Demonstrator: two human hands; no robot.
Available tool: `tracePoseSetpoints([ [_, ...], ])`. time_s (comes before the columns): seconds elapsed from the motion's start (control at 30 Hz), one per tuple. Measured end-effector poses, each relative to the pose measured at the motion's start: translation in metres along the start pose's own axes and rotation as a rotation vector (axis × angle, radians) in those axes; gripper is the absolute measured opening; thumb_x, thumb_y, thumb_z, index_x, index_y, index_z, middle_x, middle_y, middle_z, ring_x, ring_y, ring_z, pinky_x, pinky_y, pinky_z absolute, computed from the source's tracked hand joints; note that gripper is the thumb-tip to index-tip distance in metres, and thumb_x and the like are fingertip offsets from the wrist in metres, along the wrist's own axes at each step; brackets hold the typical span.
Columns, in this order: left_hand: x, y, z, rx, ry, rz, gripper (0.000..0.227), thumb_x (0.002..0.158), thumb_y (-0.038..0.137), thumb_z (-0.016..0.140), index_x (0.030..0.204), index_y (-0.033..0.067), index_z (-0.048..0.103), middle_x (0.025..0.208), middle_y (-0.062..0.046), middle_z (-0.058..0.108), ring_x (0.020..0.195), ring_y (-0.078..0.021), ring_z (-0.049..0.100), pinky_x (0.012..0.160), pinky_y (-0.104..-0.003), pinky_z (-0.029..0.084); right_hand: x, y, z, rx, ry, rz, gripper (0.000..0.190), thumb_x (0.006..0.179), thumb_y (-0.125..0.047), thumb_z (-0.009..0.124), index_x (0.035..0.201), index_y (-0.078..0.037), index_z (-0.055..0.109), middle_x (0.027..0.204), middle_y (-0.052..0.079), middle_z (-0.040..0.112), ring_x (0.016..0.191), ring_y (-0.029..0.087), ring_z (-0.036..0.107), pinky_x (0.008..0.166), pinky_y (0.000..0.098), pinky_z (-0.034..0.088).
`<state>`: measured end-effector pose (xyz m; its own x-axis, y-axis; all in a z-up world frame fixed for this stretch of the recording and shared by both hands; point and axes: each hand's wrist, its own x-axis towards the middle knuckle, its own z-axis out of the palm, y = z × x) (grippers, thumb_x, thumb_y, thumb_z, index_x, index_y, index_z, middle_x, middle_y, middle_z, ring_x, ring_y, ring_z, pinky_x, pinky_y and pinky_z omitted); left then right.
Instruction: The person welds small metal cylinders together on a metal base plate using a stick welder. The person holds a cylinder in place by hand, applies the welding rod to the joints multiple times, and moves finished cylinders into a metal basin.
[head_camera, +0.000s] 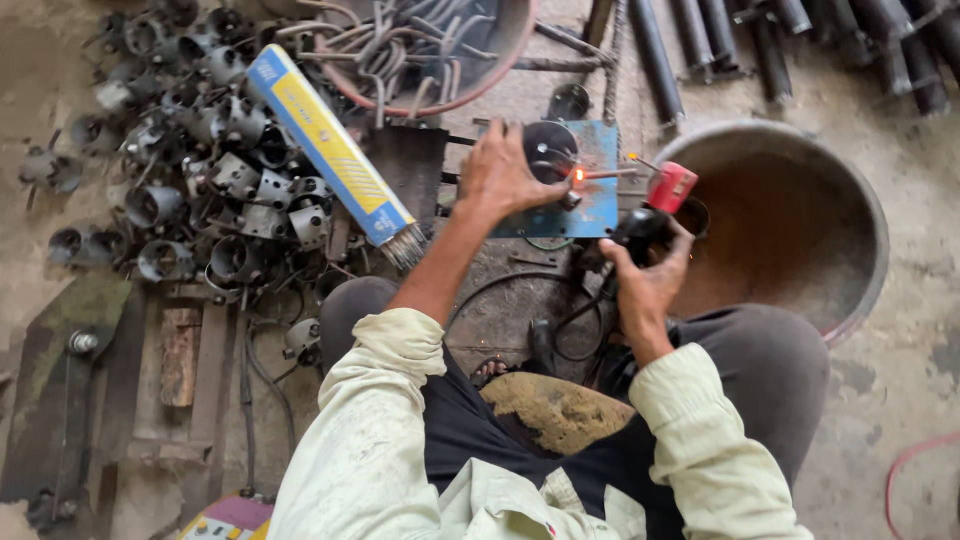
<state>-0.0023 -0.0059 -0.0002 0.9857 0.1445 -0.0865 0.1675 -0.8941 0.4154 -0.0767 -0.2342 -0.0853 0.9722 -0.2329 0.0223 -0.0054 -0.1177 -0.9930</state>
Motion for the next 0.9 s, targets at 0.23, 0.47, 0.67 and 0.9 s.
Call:
tracePoseSetpoints([
  [0.23, 0.008, -0.003, 0.002, -0.049, -0.042, -0.012, 0.115, 0.053, 0.072, 0.087, 0.134, -0.0010, 0.053, 0.131, -0.017, 0.051, 0.124, -0.0347, 0.055, 0.099, -0.047, 0.052, 0.015, 0.011, -0.012, 0.019, 0.108, -0.060, 0.069, 0.079, -0.009, 0.091, 0.135, 0.000, 0.052, 0.123, 0.009, 0.062, 0.111, 0.018, 0.061, 0.100, 0.0303, 0.050],
  [0.47, 0.011, -0.008, 0.014, 0.025, -0.060, -0.005, 0.124, 0.054, 0.072, 0.087, 0.144, -0.0017, 0.045, 0.132, -0.020, 0.050, 0.124, -0.0358, 0.053, 0.103, -0.047, 0.050, 0.012, 0.000, -0.017, 0.151, 0.123, 0.014, 0.070, 0.075, -0.013, 0.088, 0.134, -0.001, 0.051, 0.122, 0.008, 0.061, 0.111, 0.017, 0.060, 0.099, 0.0300, 0.051],
  [0.67, 0.020, -0.007, 0.015, 0.011, -0.086, -0.028, 0.125, 0.053, 0.072, 0.087, 0.147, 0.0011, 0.043, 0.139, -0.021, 0.049, 0.131, -0.0357, 0.051, 0.109, -0.045, 0.048, 0.017, 0.008, -0.019, -0.053, 0.152, -0.016, 0.068, 0.078, -0.011, 0.090, 0.135, 0.001, 0.055, 0.125, 0.010, 0.062, 0.115, 0.019, 0.058, 0.102, 0.0318, 0.046],
  [0.9, 0.006, -0.001, 0.007, -0.013, -0.063, -0.074, 0.126, 0.057, 0.073, 0.085, 0.148, -0.0016, 0.041, 0.140, -0.022, 0.049, 0.128, -0.0348, 0.053, 0.108, -0.043, 0.050, 0.013, 0.012, -0.021, 0.294, 0.155, 0.101, 0.068, 0.072, -0.008, 0.087, 0.130, 0.000, 0.053, 0.118, 0.009, 0.061, 0.105, 0.019, 0.061, 0.093, 0.0326, 0.054],
])
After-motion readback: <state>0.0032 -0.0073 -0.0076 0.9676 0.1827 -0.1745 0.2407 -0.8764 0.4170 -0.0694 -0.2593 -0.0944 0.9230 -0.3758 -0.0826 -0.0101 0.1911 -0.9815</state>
